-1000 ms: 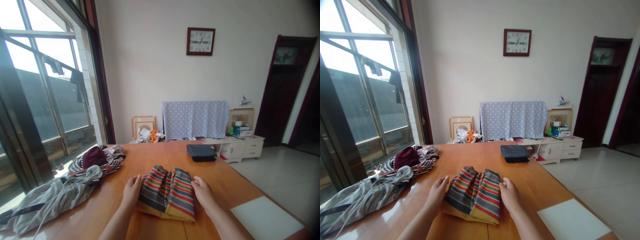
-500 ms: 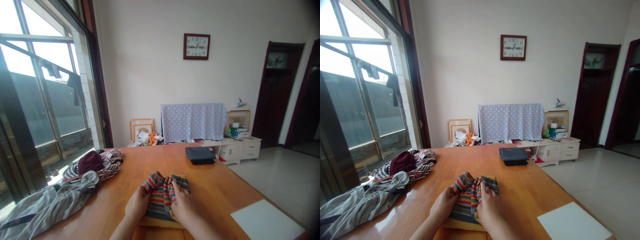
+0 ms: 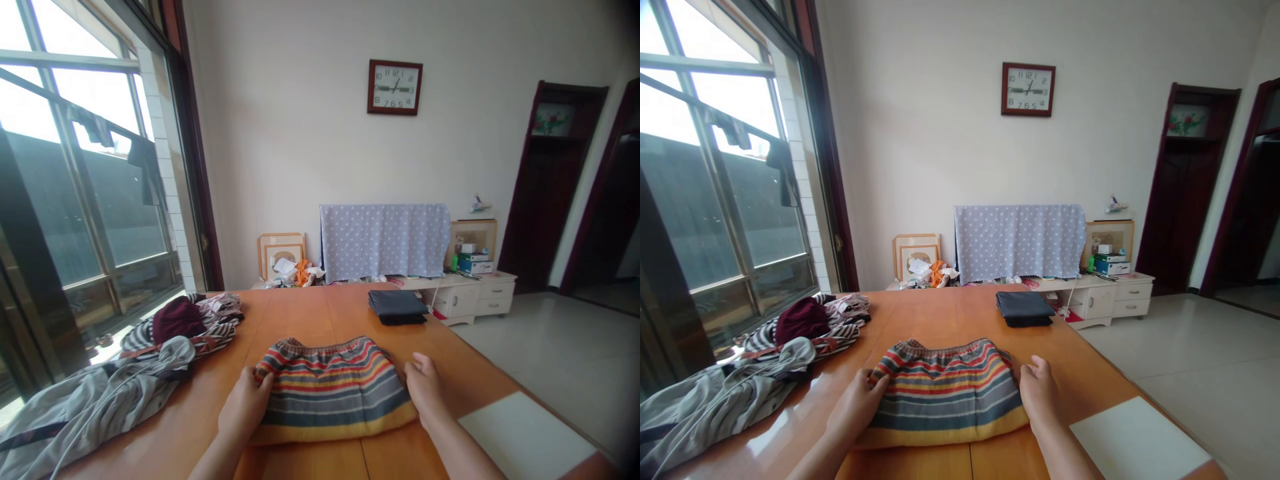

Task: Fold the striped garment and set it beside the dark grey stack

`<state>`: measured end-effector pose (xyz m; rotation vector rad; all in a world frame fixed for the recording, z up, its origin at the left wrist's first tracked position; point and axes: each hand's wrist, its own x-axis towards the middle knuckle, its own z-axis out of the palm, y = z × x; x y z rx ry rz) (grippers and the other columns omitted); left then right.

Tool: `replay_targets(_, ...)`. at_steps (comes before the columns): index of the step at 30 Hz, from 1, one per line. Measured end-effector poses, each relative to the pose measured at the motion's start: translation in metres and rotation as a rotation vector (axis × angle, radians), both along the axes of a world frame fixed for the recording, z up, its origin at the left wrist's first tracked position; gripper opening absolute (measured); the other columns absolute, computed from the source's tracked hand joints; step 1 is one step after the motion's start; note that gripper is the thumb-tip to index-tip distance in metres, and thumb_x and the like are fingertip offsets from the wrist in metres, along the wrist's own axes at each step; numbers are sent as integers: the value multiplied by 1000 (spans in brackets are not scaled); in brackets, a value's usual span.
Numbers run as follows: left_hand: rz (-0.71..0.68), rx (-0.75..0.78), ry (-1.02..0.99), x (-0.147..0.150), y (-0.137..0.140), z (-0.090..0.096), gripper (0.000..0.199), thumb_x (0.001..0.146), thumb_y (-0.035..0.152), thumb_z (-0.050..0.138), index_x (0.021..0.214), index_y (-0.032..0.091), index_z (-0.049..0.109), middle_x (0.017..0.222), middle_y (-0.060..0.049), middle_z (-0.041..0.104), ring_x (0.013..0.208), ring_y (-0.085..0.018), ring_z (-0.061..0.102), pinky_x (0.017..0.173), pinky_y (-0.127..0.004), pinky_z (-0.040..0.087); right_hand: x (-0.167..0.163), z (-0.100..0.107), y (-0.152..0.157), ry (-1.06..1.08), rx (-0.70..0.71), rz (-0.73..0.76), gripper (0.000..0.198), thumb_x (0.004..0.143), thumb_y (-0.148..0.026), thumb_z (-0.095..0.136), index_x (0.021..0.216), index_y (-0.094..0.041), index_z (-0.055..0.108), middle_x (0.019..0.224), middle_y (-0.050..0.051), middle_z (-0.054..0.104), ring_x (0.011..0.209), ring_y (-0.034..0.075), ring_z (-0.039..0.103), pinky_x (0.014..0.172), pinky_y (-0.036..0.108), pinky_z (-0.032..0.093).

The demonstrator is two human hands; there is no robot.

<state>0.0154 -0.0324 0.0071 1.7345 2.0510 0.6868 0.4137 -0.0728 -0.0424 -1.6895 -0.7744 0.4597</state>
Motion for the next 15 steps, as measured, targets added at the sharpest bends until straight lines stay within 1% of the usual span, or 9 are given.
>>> replay_targets(3, 25, 41, -6, 0, 7, 3, 61, 83, 63, 46, 121, 15, 52, 123, -19, 64, 115, -34, 60, 89, -38, 44, -6, 12, -2, -115, 53, 68, 50, 80, -47, 54, 122, -19, 60, 118, 13, 69, 107, 28, 65, 93, 38, 48)
replay_targets(5, 24, 19, 12, 3, 8, 5, 71, 80, 66, 48, 126, 12, 52, 125, -21, 63, 117, -35, 59, 90, -38, 44, -19, 25, -4, -208, 71, 143, 51, 81, -49, 54, 123, -20, 61, 123, 13, 66, 112, 28, 62, 98, 39, 46)
replay_targets(7, 15, 33, 91, 10, 3, 8, 81, 77, 71, 49, 132, 11, 51, 129, -22, 60, 120, -37, 56, 94, -42, 43, -36, 37, -11, -338, 66, 250, 55, 82, -51, 55, 128, -22, 60, 131, 13, 62, 121, 29, 57, 103, 40, 42)
replay_targets(8, -7, 68, 152, 15, -1, 9, 86, 75, 73, 50, 137, 13, 48, 134, -22, 57, 124, -39, 52, 97, -45, 41, -44, 41, -16, -417, 51, 345, 55, 82, -51, 55, 129, -23, 60, 136, 12, 59, 127, 29, 52, 107, 40, 38)
replay_targets(9, -40, 124, 219, 20, -7, 10, 90, 75, 74, 51, 143, 16, 44, 141, -21, 52, 131, -40, 46, 102, -49, 37, -52, 44, -22, -491, 27, 453, 56, 82, -52, 57, 130, -25, 61, 143, 10, 53, 134, 29, 46, 112, 41, 33)
replay_targets(10, -115, 190, 268, 25, -13, 10, 90, 75, 73, 52, 148, 20, 39, 149, -17, 45, 138, -39, 37, 108, -51, 31, -58, 45, -28, -559, -20, 562, 59, 80, -54, 60, 132, -28, 60, 150, 8, 47, 140, 31, 38, 116, 44, 25)
replay_targets(11, -208, 225, 299, 29, -19, 9, 91, 75, 73, 54, 150, 25, 37, 155, -12, 38, 144, -37, 28, 114, -53, 21, -63, 45, -33, -623, -80, 678, 64, 77, -56, 64, 136, -32, 57, 155, 6, 40, 144, 33, 30, 119, 48, 16)
replay_targets(13, -386, 195, 323, 36, -27, 5, 92, 70, 76, 58, 149, 33, 39, 160, -5, 30, 149, -36, 14, 119, -54, 4, -69, 42, -41, -719, -190, 842, 71, 75, -60, 66, 141, -38, 51, 161, 2, 27, 148, 35, 19, 119, 54, 3)
replay_targets(15, -480, 116, 315, 40, -29, 0, 92, 68, 79, 58, 147, 37, 42, 161, -2, 28, 150, -36, 9, 119, -54, -4, -70, 37, -43, -779, -258, 902, 70, 79, -63, 62, 144, -41, 45, 162, 0, 21, 149, 35, 15, 118, 57, -3)
